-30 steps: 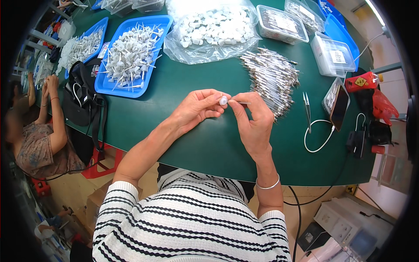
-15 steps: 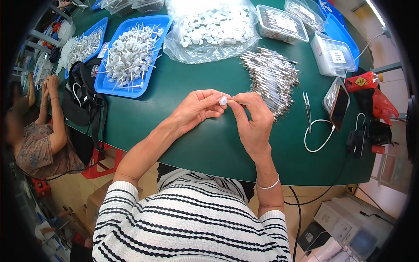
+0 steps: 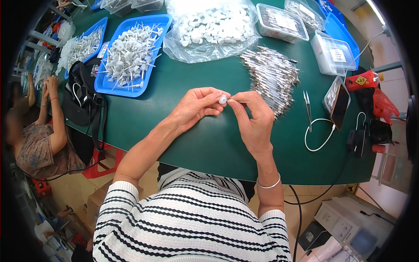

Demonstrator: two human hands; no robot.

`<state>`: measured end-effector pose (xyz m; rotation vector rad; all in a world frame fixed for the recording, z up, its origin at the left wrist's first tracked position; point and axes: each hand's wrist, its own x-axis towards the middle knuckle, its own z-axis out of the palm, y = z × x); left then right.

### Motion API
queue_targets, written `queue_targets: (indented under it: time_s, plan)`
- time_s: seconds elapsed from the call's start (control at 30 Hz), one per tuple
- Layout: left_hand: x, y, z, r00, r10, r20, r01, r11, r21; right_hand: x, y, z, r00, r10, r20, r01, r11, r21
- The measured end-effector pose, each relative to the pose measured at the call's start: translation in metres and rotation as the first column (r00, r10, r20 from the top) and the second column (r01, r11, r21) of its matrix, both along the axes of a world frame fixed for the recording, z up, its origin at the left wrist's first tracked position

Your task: The person sits at a green workbench and repeatedly picks up small white circular components and thin metal rods. They insert the rods into the components by hand and place the assembled units into a blue tray. The process is repetitive, with the person handling items one at a time.

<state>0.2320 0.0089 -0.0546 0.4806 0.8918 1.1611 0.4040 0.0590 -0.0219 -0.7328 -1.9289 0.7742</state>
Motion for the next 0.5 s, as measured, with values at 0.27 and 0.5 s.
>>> queue_targets:
  time_s: [0.27,0.5]
  plan:
    - [0.0,0.0,-0.0004,0.999,0.003,-0.049,-0.002,1.0,0.013,0.0013,0.0011,-0.0002,1.0,0.015,0.016,-0.015,1.0,-0.003]
    - [0.0002,-0.0001,0.0006,0.998,0.007,-0.055,-0.007,1.0,0.013,0.002,0.0016,-0.0002,0.999,0.02,0.027,-0.02,1.0,-0.012]
